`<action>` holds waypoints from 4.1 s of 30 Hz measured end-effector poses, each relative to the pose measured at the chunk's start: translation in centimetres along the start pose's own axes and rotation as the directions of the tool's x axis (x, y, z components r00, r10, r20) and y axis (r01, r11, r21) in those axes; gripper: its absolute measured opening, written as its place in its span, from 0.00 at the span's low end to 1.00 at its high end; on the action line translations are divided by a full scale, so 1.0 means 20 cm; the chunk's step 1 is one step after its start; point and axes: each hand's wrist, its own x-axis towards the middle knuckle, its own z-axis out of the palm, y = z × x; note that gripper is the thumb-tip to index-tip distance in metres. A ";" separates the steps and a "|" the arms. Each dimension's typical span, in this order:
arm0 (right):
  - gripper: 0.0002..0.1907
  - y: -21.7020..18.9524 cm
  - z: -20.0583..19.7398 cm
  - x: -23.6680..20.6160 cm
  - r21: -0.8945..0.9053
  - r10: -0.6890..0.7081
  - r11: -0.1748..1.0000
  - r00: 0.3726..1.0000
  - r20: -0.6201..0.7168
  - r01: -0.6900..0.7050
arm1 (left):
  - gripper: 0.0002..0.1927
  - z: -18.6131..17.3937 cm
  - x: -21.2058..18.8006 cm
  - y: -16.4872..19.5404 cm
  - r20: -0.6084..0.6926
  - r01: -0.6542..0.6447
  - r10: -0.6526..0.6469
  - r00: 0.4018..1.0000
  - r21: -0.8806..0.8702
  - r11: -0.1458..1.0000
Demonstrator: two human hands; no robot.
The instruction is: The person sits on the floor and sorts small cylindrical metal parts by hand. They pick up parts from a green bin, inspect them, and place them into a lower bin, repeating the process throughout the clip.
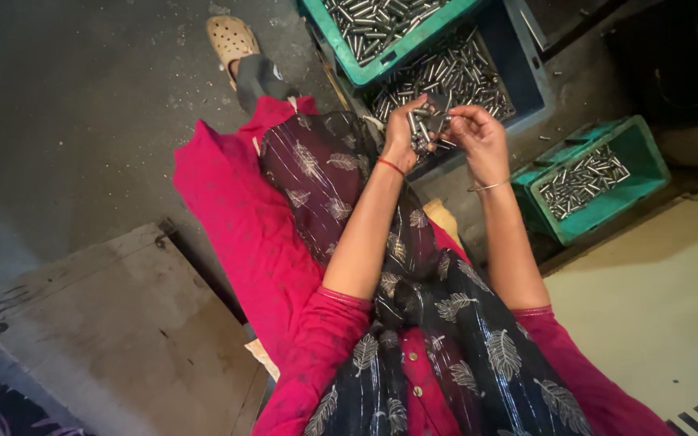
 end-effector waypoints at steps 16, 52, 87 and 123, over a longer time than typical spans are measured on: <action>0.10 -0.18 0.09 -0.10 -0.516 -0.250 0.826 0.968 0.026 0.227 | 0.14 0.00 0.01 0.01 -0.035 -0.108 0.105 0.994 -0.125 0.986; 0.13 -0.11 0.01 -0.10 -0.290 -0.057 0.956 0.996 -0.070 0.034 | 0.14 0.00 0.01 0.02 -0.056 -0.042 0.042 0.998 0.000 0.999; 0.11 0.10 -0.01 -0.05 -0.120 -0.048 0.992 0.996 -0.074 0.039 | 0.15 -0.05 -0.02 -0.01 0.076 0.047 -0.051 0.996 0.054 0.997; 0.10 0.13 -0.05 -0.18 0.017 0.167 0.986 0.986 0.016 -0.167 | 0.19 -0.08 -0.23 -0.05 0.068 -0.012 -0.003 0.998 0.217 0.976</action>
